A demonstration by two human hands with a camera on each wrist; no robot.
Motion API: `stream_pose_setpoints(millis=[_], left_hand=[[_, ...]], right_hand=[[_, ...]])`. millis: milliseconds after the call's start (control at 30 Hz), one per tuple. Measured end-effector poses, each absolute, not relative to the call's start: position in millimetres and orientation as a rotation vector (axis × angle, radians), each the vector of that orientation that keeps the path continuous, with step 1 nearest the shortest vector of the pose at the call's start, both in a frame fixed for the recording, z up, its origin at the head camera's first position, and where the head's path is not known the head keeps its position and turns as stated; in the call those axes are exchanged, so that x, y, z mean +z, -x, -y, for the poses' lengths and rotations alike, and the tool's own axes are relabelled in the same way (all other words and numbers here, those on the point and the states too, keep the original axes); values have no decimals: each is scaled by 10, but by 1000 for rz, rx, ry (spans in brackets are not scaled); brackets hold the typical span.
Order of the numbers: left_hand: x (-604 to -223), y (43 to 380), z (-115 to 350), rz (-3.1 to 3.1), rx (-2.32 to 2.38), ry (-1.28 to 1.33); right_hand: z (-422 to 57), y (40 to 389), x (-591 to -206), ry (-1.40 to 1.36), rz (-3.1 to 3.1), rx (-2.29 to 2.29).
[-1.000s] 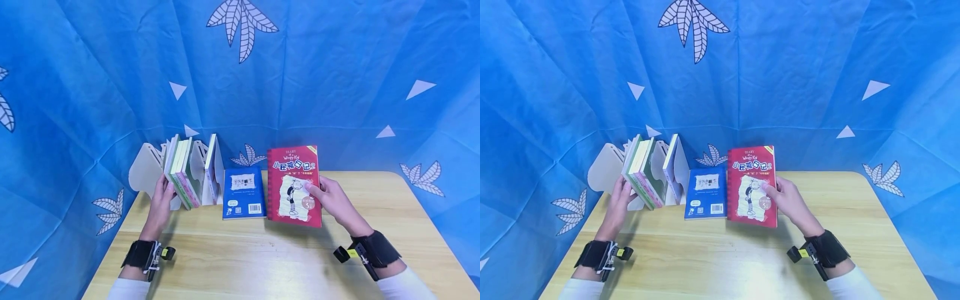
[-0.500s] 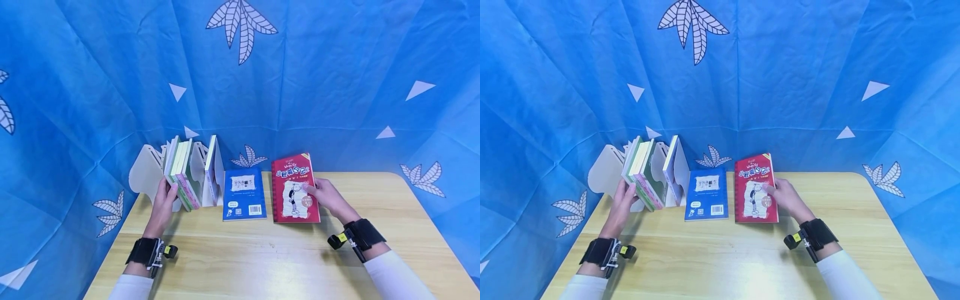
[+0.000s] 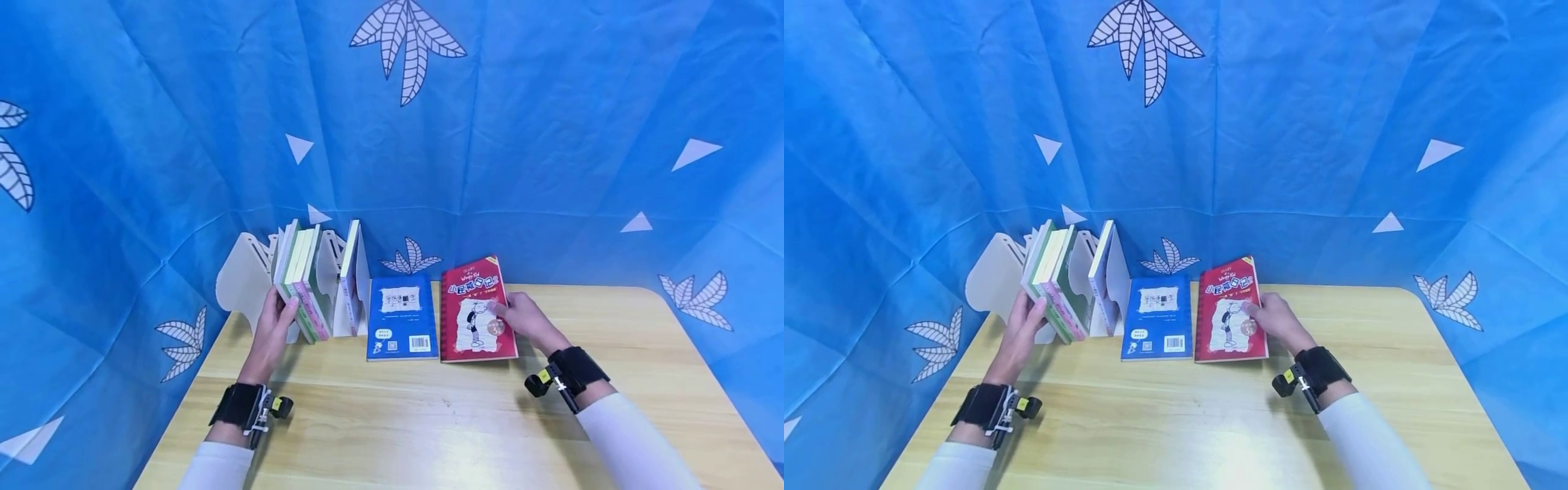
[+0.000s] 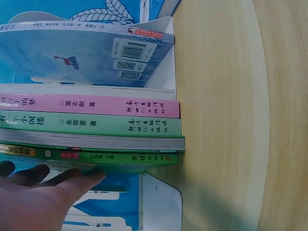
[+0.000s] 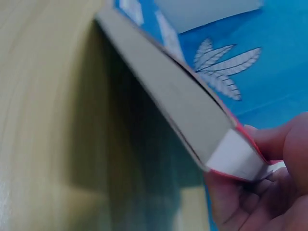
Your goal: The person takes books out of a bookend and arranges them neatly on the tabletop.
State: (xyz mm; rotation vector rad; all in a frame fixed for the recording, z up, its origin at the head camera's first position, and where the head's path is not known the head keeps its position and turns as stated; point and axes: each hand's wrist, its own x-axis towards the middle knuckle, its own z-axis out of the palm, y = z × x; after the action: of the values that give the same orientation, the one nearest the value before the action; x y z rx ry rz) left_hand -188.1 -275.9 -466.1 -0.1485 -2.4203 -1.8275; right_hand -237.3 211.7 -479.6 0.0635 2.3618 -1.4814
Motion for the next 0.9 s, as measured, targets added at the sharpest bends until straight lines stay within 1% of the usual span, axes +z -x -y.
stream_pose_setpoints(millis=[267,567,900], left_hand=[[-4655,1863,2750,2495,-1782,139],[-4601,1836,2704,2511,-1775,44],[-4604,1799,2676,2507,-1736,-88]], right_hand=[[-2040,2431,-4995,-108,-2521,-1297],[-1977,2460,-5042,-84,-2752,-958],[-1907,2417,-5003,-184,-2790,-750]])
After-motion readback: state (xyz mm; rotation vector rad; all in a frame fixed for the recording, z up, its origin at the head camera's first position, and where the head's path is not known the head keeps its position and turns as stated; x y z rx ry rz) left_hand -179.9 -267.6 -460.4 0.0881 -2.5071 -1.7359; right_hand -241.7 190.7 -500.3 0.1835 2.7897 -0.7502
